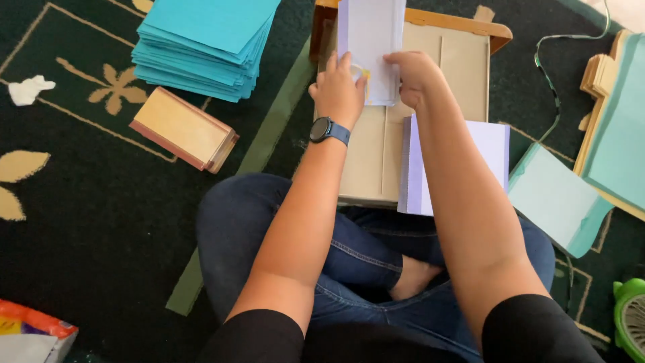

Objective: The person sits cross-legged on the floor and folds light purple sheets of paper in half. They smooth the creases with their hands and place the folded papers into a stack on a small wooden stand.

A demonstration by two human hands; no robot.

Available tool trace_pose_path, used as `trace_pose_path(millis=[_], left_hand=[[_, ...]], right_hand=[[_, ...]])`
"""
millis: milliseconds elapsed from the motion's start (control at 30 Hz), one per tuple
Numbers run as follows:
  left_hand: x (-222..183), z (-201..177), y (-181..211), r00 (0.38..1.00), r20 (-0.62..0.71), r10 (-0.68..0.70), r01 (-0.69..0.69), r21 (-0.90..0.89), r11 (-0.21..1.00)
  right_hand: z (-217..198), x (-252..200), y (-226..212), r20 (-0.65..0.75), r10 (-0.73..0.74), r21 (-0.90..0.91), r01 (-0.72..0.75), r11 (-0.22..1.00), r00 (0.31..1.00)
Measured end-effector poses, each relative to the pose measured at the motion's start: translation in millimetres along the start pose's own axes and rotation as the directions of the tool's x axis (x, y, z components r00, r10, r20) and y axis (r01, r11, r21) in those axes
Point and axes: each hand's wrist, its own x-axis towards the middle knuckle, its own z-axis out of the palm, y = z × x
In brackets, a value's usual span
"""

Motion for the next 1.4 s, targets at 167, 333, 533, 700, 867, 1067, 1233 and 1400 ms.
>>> trace_pose_path(millis=[167, 333, 533, 700, 867, 1067, 1233, 1400], left_hand=[[-1, -6, 1, 1.000, -0.024, 0.014, -0.015, -0.065, 0.998], [-21, -45, 31, 0.929, -0.205, 0.308, -0.367, -0.393, 0.843], [-99, -76, 122, 0.825, -0.088, 0.558, -0.320, -0.887, 0.333], [-133, -42, 146, 0.827, -0.195, 0.527, -0.434, -0.817, 0.379], [-135, -25, 140, 0.839, -0.129, 0.528, -0.379, -0.835, 0.398], [-130, -42, 143, 0.847, 0.002, 0.532, -0.261, -0.870, 0.418], [-130, -34, 140, 0.856, 0.026, 0.516, -0.296, -0.793, 0.532], [-132, -29, 134, 0.834, -0.038, 0.550, -0.336, -0.826, 0.452]], right_hand=[[11, -3, 14, 0.031, -0.312, -0.091, 0.313, 0.945, 0.950], [-59, -61, 34, 0.062, -0.605, 0.248, 0.575, 0.780, 0.794], [-148, -115, 112, -0.029, -0.888, 0.251, 0.863, 0.437, 0.458], [-184, -62, 188, -0.158, -0.903, 0.250, 0.901, 0.354, 0.399], [-181, -78, 193, -0.117, -0.885, 0.345, 0.854, 0.388, 0.450], [-170, -115, 163, -0.184, -0.934, 0.245, 0.935, 0.257, 0.305], [-176, -162, 133, -0.128, -0.983, -0.320, 0.932, 0.168, 0.133], [-174, -194, 119, -0.103, -0.977, -0.396, 0.893, 0.214, 0.189]])
